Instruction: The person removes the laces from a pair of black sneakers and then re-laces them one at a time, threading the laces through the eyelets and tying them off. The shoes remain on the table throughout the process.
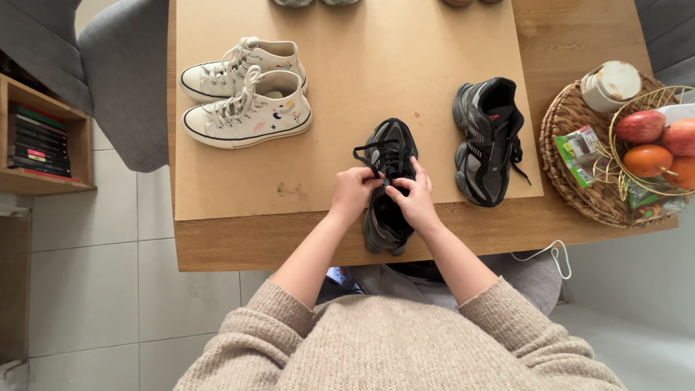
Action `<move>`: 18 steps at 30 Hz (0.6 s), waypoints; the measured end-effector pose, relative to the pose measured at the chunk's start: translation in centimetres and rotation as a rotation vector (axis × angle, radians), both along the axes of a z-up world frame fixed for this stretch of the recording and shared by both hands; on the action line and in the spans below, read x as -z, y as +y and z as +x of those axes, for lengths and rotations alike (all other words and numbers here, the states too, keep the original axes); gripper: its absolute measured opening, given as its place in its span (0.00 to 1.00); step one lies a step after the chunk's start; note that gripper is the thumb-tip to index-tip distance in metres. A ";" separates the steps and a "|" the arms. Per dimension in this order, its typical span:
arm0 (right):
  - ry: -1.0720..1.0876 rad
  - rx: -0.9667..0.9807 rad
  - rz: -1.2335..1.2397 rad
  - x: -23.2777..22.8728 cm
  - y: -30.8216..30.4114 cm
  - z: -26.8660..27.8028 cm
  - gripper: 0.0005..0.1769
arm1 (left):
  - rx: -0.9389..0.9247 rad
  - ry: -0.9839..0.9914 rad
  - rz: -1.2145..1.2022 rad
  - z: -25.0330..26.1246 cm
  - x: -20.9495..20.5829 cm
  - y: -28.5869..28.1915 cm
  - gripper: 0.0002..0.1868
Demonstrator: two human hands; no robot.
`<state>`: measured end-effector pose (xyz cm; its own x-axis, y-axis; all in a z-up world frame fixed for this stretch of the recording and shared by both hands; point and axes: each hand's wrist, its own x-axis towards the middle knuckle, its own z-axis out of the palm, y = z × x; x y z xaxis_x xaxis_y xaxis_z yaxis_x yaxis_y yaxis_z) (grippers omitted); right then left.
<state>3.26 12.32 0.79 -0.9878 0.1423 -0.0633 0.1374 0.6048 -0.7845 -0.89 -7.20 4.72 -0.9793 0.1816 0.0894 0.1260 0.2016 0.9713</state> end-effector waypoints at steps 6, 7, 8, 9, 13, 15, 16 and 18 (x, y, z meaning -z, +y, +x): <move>0.059 -0.008 0.020 0.2 -0.2 0.3 0.14 | 0.062 0.266 -0.241 0.7 0.4 0.1 0.05; 0.077 -0.005 0.065 -0.1 -0.4 0.2 0.14 | 0.068 0.295 -0.246 1.0 0.5 0.2 0.06; 0.103 0.007 0.071 -0.5 -0.7 0.2 0.12 | 0.059 0.301 -0.225 1.6 0.6 0.2 0.10; 0.130 0.022 0.077 -0.9 -1.1 0.2 0.10 | 0.051 0.308 -0.204 2.3 0.7 0.1 0.15; 0.258 -0.024 0.235 -3.3 -2.7 0.6 0.06 | -0.007 0.250 -0.160 4.0 1.5 0.3 0.22; 0.281 -0.092 0.268 -4.9 -3.0 1.1 0.04 | -0.076 0.267 -0.143 4.4 1.9 0.8 0.21; 0.294 -0.126 0.284 -5.7 -3.1 1.4 0.03 | -0.111 0.277 -0.135 4.5 2.0 1.1 0.20; 0.262 -0.156 0.307 -7.6 -2.4 2.5 0.02 | -0.167 0.185 -0.060 4.4 2.3 1.5 0.20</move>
